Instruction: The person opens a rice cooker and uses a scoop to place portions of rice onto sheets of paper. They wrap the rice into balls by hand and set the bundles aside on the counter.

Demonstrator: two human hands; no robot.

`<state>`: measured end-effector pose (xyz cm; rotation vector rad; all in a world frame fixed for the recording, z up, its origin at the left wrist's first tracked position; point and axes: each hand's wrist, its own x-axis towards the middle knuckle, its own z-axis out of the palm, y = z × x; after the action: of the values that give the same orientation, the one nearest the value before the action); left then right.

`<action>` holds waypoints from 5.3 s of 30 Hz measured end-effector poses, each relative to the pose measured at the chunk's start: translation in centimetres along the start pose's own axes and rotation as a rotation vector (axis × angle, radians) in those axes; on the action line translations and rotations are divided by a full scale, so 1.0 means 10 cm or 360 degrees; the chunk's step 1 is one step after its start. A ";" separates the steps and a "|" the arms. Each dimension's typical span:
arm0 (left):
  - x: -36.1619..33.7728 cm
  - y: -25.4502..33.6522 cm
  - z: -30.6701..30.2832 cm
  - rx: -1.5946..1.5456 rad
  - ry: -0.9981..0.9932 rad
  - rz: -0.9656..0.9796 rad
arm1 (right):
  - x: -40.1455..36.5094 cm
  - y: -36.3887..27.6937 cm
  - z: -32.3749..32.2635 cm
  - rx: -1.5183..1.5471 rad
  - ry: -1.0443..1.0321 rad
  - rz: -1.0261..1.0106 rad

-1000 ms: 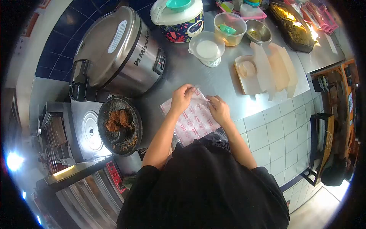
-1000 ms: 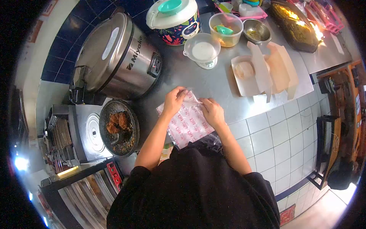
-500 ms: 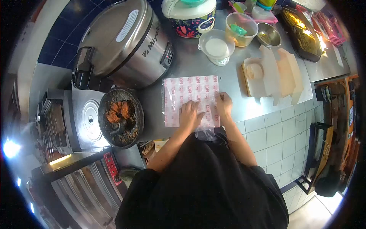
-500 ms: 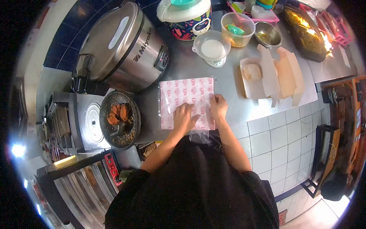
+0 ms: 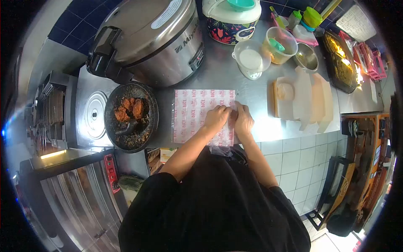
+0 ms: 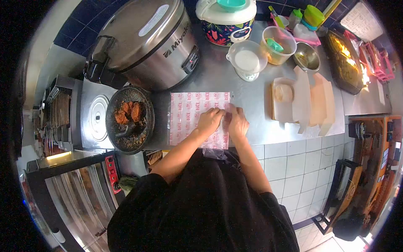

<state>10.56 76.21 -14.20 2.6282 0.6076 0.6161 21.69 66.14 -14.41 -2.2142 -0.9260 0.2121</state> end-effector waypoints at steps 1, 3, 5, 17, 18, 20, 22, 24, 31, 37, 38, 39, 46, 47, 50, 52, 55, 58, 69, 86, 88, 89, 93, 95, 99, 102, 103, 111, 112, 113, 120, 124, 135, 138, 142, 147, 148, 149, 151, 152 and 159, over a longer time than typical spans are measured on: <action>0.03 0.01 0.00 0.0065 -0.0109 0.0001 | 0.00 0.00 -0.02 -0.0230 -0.0025 -0.0169; 0.13 0.02 -0.03 0.0129 -0.0217 0.0010 | 0.00 0.12 0.06 -0.0273 0.0002 -0.0286; 0.23 -0.02 -0.04 0.0201 -0.0244 0.0164 | 0.00 0.19 0.15 -0.0318 0.0036 -0.0410; 0.32 -0.14 0.27 -0.0415 0.0001 -0.0616 | 0.02 0.13 0.23 -0.0507 0.0084 -0.0466; 0.34 -0.14 0.28 -0.0412 0.0007 -0.0621 | 0.03 0.14 0.23 -0.0530 0.0079 -0.0492; 0.36 -0.14 0.28 -0.0446 0.0146 -0.0734 | 0.03 0.14 0.24 -0.0547 0.0070 -0.0521; 0.39 -0.11 0.27 -0.0431 0.0186 -0.0833 | 0.03 0.12 0.25 -0.0564 0.0070 -0.0523; 0.41 -0.14 0.29 -0.0416 0.0227 -0.0915 | 0.03 0.14 0.26 -0.0553 0.0064 -0.0528; 0.36 -0.52 0.58 -0.0504 0.0590 -0.1213 | 0.04 0.21 0.27 -0.0534 0.0119 -0.0639; 0.07 -1.28 0.01 -0.0294 0.0681 -0.1429 | -0.02 0.23 0.16 -0.0441 0.0045 -0.0529; -0.10 -1.29 -0.14 -0.0074 0.0530 -0.1278 | -0.03 0.18 0.19 -0.0407 0.0049 -0.0546; -0.22 -1.29 -0.26 0.0132 0.0379 -0.1124 | -0.02 0.19 0.18 -0.0391 0.0085 -0.0532; -0.91 -1.21 -0.48 -0.0622 0.1210 -0.1612 | 0.12 0.30 0.16 -0.0567 -0.0052 -0.0312; -0.91 -1.15 -0.57 -0.0607 0.1242 -0.1629 | 0.20 0.27 0.16 -0.0557 -0.0067 -0.0345; -0.84 -0.78 -0.84 -0.0638 0.1220 -0.1671 | 0.30 0.16 0.07 -0.0465 -0.0154 -0.0163; -0.88 -0.81 -0.78 -0.0547 0.1274 -0.1605 | 0.33 0.16 0.06 -0.0379 -0.0193 -0.0155; -0.89 -0.75 -0.72 -0.0470 0.1323 -0.1482 | 0.23 0.08 -0.07 -0.0162 -0.0172 -0.0089; -0.96 -0.53 -0.78 -0.0178 0.1184 -0.1324 | -0.13 0.01 -0.35 -0.0143 -0.0358 0.0026; -1.53 -0.10 -0.70 0.0287 -0.0349 -0.0918 | -0.69 0.24 -0.88 -0.0171 -0.1096 0.0058; -1.89 -0.18 -0.63 0.0267 -0.0331 -0.0617 | -0.88 0.02 -1.05 0.1751 -0.1115 0.1421; -1.87 -0.19 -0.66 0.0227 -0.0265 -0.0631 | -0.91 0.06 -1.02 0.2265 -0.1201 0.1463; -1.87 -0.21 -0.67 0.0172 -0.0226 -0.0638 | -0.94 0.14 -0.95 0.2068 -0.1260 0.1338; -1.92 -0.40 -0.81 0.0462 -0.0289 -0.0726 | -0.76 0.40 -0.82 0.0574 -0.1155 0.0555; -1.91 -0.43 -0.88 0.0531 -0.0320 -0.0675 | -0.72 0.33 -0.74 0.0239 -0.0947 0.0305; -1.87 -0.44 -0.96 0.0459 -0.0490 -0.0702 | -0.68 0.38 -0.54 0.0034 -0.0508 -0.0105; -1.71 -0.36 -1.20 0.0258 -0.0587 -0.0818 | -0.48 0.37 -0.69 0.0533 -0.1215 0.0019; -1.65 -0.30 -1.29 0.0098 -0.0642 -0.0899 | -0.40 0.32 -0.71 0.0530 -0.1228 0.0002; -1.62 -0.38 -0.83 -0.0041 0.0205 -0.0925 | -0.13 -0.26 -0.55 -0.0328 -0.0844 0.0353; -1.62 -0.35 -0.81 -0.0086 0.0352 -0.0941 | -0.12 -0.42 -0.60 -0.0404 -0.0801 0.0351; -1.62 -0.33 -0.79 -0.0093 0.0357 -0.0954 | -0.14 -0.50 -0.61 -0.0482 -0.0761 0.0352; -1.66 -0.23 -0.67 0.0221 0.0172 -0.0943 | -0.37 -0.43 -0.41 -0.0699 -0.0824 0.0241; -1.70 -0.26 -0.60 0.0228 0.0158 -0.0957 | -0.41 -0.57 -0.48 -0.0692 -0.0786 0.0309; -1.62 -0.20 -0.70 0.0212 0.0169 -0.0983 | -0.47 -0.28 -0.38 -0.0370 -0.0556 0.0278; -1.58 -0.19 -0.74 0.0094 0.0237 -0.0980 | -0.44 -0.28 -0.38 -0.0261 -0.0549 0.0348; -1.65 -0.29 -0.67 -0.0071 0.0474 -0.0937 | -0.25 -0.24 -0.41 -0.0200 -0.0746 0.0624; -1.69 -0.31 -0.63 -0.0084 0.0431 -0.0888 | -0.05 -0.13 -0.37 0.0085 -0.0880 0.0602; -1.70 -0.32 -0.62 -0.0048 0.0413 -0.0865 | -0.05 -0.22 -0.39 0.0090 -0.0881 0.0599; -1.71 -0.30 -0.61 -0.0045 0.0410 -0.0864 | -0.07 -0.32 -0.41 0.0084 -0.0921 0.0417; -1.70 -0.26 -0.60 0.0026 0.0398 -0.0876 | -0.15 -0.47 -0.39 0.0083 -0.0948 0.0243; -1.70 -0.27 -0.58 0.0028 0.0395 -0.0864 | -0.21 -0.53 -0.35 -0.0048 -0.0887 0.0098; -1.67 -0.28 -0.61 -0.0012 0.0467 -0.0934 | -0.36 -0.42 -0.19 -0.0087 -0.0733 0.0185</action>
<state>-6.84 71.96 -15.84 2.1919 1.3869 0.8022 17.47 64.71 -10.66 -2.3158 -1.0493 0.7850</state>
